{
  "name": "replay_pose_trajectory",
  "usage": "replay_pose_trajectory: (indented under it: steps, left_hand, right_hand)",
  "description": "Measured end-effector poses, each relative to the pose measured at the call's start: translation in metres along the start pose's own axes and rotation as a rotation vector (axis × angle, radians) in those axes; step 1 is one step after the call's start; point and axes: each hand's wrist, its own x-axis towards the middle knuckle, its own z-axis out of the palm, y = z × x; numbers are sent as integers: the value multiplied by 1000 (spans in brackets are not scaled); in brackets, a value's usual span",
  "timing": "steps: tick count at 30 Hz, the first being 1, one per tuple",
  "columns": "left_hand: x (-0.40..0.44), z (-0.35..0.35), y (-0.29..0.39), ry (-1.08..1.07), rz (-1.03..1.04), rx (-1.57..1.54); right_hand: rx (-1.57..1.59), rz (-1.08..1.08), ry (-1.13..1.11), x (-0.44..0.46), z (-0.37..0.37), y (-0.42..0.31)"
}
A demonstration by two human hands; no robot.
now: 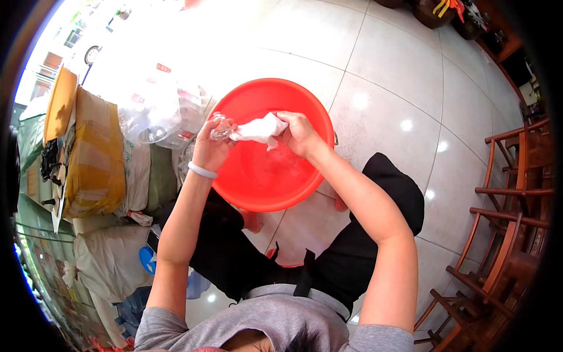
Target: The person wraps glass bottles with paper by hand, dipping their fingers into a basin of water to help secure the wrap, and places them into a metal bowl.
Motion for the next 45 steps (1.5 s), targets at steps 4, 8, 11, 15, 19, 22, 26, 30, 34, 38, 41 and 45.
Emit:
replay_pose_trajectory:
  steps: [4, 8, 11, 15, 19, 22, 26, 30, 34, 38, 41, 45]
  left_hand:
    - [4, -7, -1, -58, 4, -45]
    - [5, -9, -2, -79, 19, -109]
    - [13, -23, -8, -104, -19, -129]
    - [13, -25, -10, -52, -127, -81]
    - [8, -16, -12, 67, -152, -66]
    - [9, -14, -20, 5, -186, -22]
    - [11, -13, -37, -98, -272, -188]
    - [4, -2, -36, -78, -275, -129]
    - [2, 8, -36, 87, -152, -11]
    - [21, -14, -35, -35, -167, -204]
    - [11, -5, -31, -150, -238, -334]
    - [1, 5, -29, -262, -271, -277]
  right_hand:
    - [-33, 160, -17, -1, -6, 6]
    - [-108, 276, -119, -8, 3, 12]
    - [-108, 284, -188, -10, 10, 9]
    - [-106, 238, -225, -12, 17, 3]
    - [-110, 130, -247, -18, 33, 1]
    - [-214, -46, -174, -20, 41, 7]
    - [-465, -265, -139, -18, 41, 20]
    - [-702, -462, -44, -14, 40, 25]
    - [-932, -770, -26, -21, 47, 23]
    - [-840, -799, 11, -25, 54, 29]
    - [-1156, -1082, -137, -26, 60, 27]
    - [-1581, -1298, -230, -17, 48, 28]
